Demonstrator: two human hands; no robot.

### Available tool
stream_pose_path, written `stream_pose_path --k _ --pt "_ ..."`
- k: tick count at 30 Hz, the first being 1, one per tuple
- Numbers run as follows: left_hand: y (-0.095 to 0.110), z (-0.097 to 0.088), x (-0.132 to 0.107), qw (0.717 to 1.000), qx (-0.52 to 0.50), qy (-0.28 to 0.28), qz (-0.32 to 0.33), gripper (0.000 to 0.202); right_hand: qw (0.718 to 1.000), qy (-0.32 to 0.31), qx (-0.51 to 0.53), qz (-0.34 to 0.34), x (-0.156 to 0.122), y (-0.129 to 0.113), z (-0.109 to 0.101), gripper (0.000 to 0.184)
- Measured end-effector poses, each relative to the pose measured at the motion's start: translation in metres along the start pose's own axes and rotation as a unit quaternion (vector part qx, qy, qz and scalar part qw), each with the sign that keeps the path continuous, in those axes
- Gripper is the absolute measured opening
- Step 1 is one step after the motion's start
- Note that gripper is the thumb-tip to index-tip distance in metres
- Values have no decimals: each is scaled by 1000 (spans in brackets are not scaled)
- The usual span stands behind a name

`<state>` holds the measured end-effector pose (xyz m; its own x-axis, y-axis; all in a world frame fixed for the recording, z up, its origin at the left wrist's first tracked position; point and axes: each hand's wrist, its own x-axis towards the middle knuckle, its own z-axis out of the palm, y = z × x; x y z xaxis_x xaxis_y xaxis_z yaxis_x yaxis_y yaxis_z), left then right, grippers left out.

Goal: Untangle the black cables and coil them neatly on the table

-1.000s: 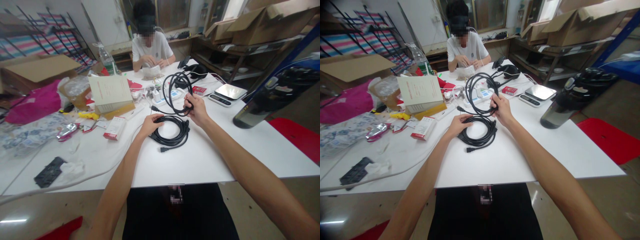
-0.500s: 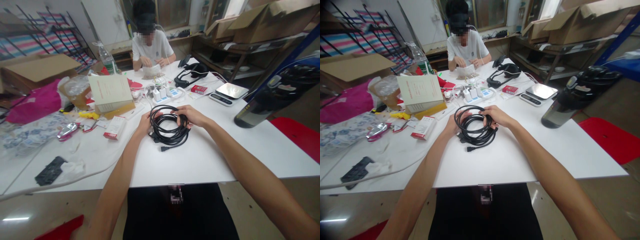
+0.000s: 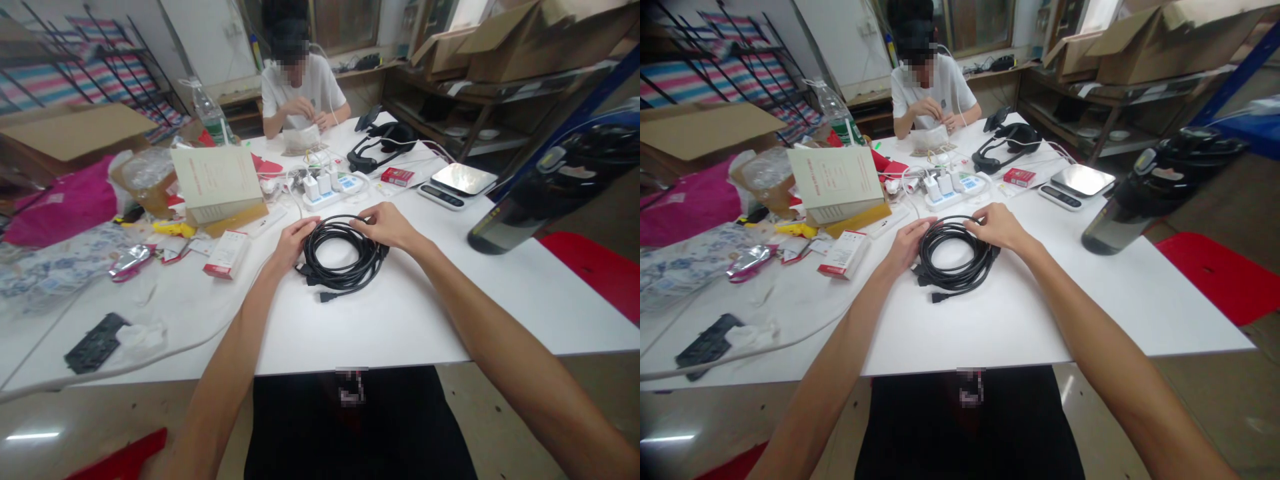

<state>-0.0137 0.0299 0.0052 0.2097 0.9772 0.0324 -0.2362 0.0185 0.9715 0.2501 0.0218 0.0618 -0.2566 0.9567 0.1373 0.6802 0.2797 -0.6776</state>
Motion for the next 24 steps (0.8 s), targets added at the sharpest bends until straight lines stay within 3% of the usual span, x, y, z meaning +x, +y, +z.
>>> stream_pose_path --k 6,12,16,19,24 --pt "-1 -1 -2 996 89 7 11 51 998 52 -35 12 7 12 13 40" --pt "0 0 -4 991 123 -33 42 55 991 59 -121 -11 7 17 22 40" --pt "-2 -3 -2 988 134 -45 55 56 983 80 -143 -85 6 21 25 37" --pt "-4 -6 0 991 121 -37 43 54 972 98 -114 -181 4 19 23 42" --pt "-5 -9 2 995 96 -32 24 54 952 1 -86 -294 -10 -12 24 59"
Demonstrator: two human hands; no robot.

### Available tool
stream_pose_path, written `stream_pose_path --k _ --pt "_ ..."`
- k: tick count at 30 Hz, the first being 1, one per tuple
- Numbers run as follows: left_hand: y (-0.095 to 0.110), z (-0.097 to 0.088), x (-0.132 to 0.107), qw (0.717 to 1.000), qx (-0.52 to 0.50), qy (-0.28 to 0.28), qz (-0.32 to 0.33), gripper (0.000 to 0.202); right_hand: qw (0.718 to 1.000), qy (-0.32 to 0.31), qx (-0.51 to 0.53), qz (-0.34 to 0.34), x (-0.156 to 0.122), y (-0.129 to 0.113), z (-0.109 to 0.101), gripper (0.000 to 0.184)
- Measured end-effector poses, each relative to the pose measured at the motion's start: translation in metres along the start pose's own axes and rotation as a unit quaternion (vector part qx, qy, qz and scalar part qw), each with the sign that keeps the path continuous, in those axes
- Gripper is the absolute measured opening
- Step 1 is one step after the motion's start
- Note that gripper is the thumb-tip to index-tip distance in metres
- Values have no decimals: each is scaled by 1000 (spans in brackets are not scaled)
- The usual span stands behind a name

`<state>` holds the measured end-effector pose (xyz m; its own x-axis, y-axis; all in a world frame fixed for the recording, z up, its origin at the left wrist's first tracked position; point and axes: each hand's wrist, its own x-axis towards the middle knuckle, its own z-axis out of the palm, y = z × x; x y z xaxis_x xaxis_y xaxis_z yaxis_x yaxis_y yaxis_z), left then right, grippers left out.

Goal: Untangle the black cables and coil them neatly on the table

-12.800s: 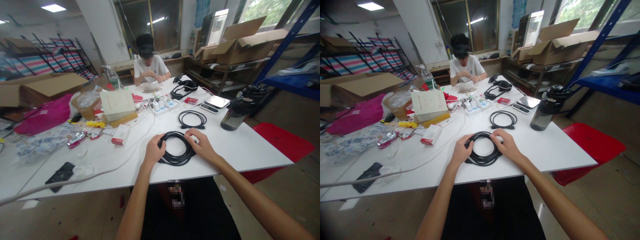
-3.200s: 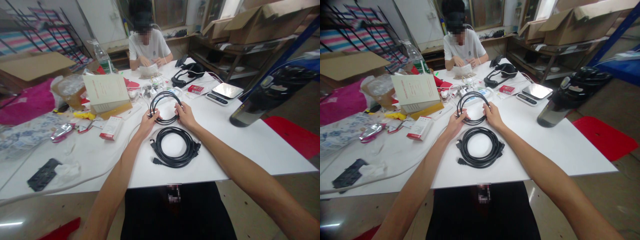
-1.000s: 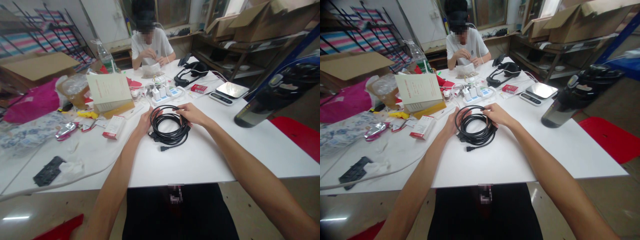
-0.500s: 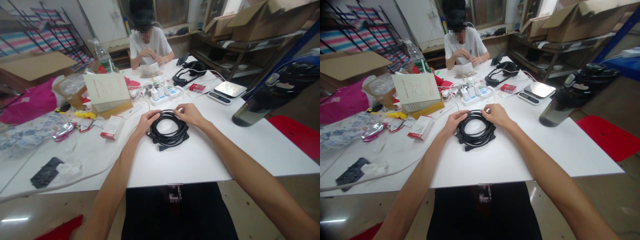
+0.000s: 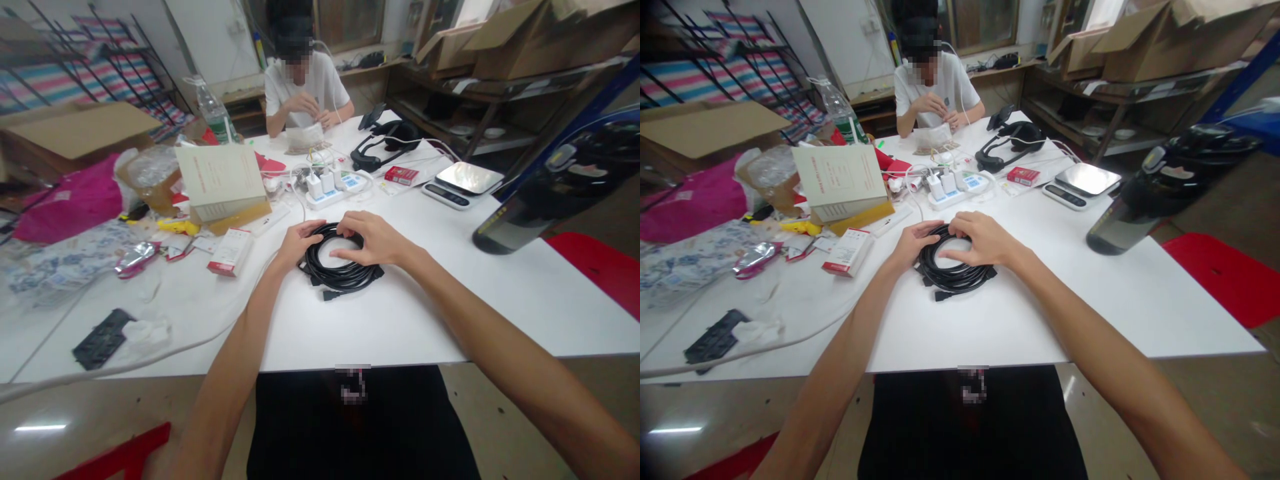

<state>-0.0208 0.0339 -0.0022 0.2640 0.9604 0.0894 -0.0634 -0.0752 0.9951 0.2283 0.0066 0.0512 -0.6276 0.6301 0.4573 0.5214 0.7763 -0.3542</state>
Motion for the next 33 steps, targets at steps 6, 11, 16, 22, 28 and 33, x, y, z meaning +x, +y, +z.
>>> stream_pose_path --k 6,11,16,22,28,33 --pt "-4 -5 2 1000 -12 19 -7 53 967 -250 -30 34 5 -48 9 85" --pt "-6 -6 3 1000 -18 12 -15 55 945 -312 -68 70 2 -50 13 69" --pt "-4 -7 3 1000 -12 15 -19 57 964 -255 -79 18 1 -43 16 54" --pt "-4 -12 6 999 -27 18 -24 58 969 -224 -104 -9 4 -43 31 66" --pt "-5 -10 5 1000 -8 5 -16 57 973 -128 -152 -114 -26 -24 30 70" --pt "-3 -7 5 1000 -5 -16 -18 59 977 -70 -153 -132 -44 -3 30 63"
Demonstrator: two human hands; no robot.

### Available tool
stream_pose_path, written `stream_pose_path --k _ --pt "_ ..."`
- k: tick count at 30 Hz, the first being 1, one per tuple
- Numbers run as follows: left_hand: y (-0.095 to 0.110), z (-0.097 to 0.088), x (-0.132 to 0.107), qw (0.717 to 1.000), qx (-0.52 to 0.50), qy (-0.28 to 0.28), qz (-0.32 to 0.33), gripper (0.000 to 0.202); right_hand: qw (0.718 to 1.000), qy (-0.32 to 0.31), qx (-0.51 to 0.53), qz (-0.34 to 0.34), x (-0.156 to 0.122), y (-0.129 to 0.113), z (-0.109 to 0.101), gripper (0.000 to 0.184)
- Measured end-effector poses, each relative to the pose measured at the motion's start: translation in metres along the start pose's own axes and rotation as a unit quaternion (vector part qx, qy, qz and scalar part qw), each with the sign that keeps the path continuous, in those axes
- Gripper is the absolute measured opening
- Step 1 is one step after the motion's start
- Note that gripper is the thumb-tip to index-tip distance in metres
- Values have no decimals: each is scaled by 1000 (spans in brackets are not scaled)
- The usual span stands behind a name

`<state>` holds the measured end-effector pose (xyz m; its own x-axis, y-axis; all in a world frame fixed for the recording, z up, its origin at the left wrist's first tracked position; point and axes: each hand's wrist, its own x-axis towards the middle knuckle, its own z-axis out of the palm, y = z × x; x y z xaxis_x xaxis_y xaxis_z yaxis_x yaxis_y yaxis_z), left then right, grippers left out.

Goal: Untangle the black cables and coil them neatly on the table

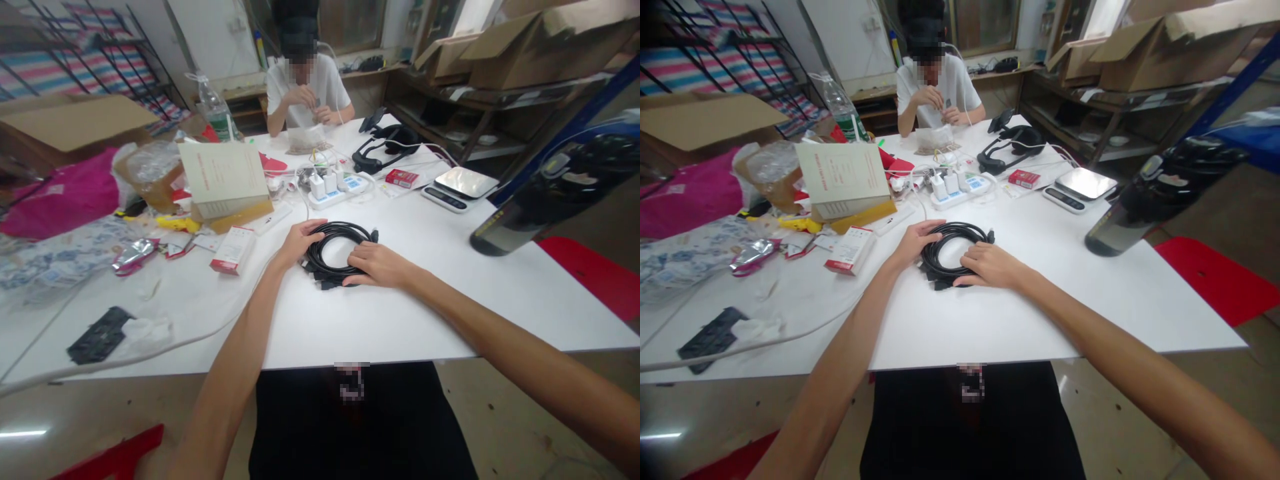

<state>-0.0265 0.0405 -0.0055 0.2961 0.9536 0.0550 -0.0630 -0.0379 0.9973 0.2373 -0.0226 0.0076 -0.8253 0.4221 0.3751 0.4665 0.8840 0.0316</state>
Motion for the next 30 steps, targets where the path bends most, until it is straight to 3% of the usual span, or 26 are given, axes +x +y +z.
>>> stream_pose_path --k 5,11,22,26,30 --pt "2 1 -2 1000 6 7 3 59 1000 19 17 13 1 2 9 64" --pt "3 4 -5 1000 19 -9 22 61 997 38 60 12 -8 3 4 64" --pt "4 9 -8 998 51 -8 42 55 981 128 70 129 -12 13 -7 57" --pt "5 10 -9 997 66 -18 45 57 959 165 129 189 -11 14 -8 61" --pt "9 12 -11 994 95 -27 49 58 905 242 172 305 -13 18 -14 67"
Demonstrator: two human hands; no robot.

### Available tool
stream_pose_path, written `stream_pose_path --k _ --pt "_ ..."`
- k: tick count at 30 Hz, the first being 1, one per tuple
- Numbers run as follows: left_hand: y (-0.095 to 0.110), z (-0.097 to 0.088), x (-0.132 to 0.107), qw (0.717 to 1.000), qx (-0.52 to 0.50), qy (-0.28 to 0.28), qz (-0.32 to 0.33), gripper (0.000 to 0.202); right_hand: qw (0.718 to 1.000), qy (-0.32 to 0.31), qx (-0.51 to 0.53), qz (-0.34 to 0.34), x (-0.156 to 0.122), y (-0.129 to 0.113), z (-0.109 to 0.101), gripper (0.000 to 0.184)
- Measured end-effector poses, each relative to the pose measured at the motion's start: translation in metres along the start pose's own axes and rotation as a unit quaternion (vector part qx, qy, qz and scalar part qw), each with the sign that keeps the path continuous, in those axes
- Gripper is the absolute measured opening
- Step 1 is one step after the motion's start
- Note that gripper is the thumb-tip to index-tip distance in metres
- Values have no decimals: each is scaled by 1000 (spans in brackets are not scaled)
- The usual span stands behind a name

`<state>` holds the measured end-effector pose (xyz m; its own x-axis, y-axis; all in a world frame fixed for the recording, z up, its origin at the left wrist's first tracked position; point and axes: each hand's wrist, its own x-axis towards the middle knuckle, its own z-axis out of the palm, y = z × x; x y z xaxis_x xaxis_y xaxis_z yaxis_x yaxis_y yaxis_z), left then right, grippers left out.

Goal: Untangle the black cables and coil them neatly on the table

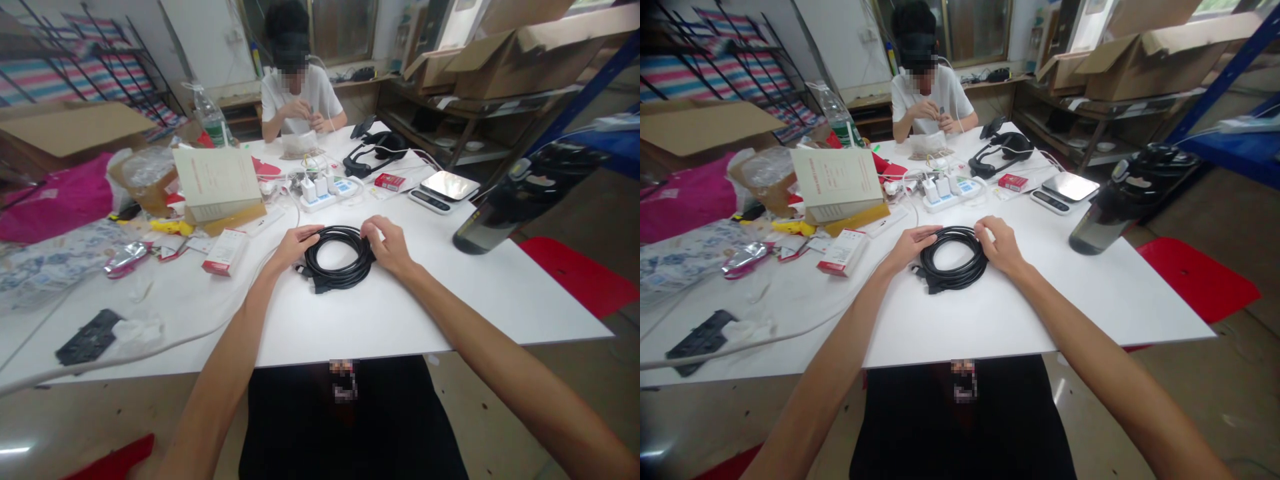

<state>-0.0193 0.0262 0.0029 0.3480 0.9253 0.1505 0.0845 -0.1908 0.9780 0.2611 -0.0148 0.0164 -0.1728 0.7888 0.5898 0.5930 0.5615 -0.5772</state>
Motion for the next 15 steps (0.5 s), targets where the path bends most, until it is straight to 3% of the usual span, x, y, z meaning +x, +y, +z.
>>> stream_pose_path --k 5,8,15 --pt "6 4 -2 998 53 -3 14 57 987 103 41 112 7 12 -11 75" --pt "6 7 -1 999 26 15 23 58 975 136 51 166 9 17 -11 77" --pt "-7 3 9 979 -151 135 -25 56 974 134 71 168 7 15 -8 75"
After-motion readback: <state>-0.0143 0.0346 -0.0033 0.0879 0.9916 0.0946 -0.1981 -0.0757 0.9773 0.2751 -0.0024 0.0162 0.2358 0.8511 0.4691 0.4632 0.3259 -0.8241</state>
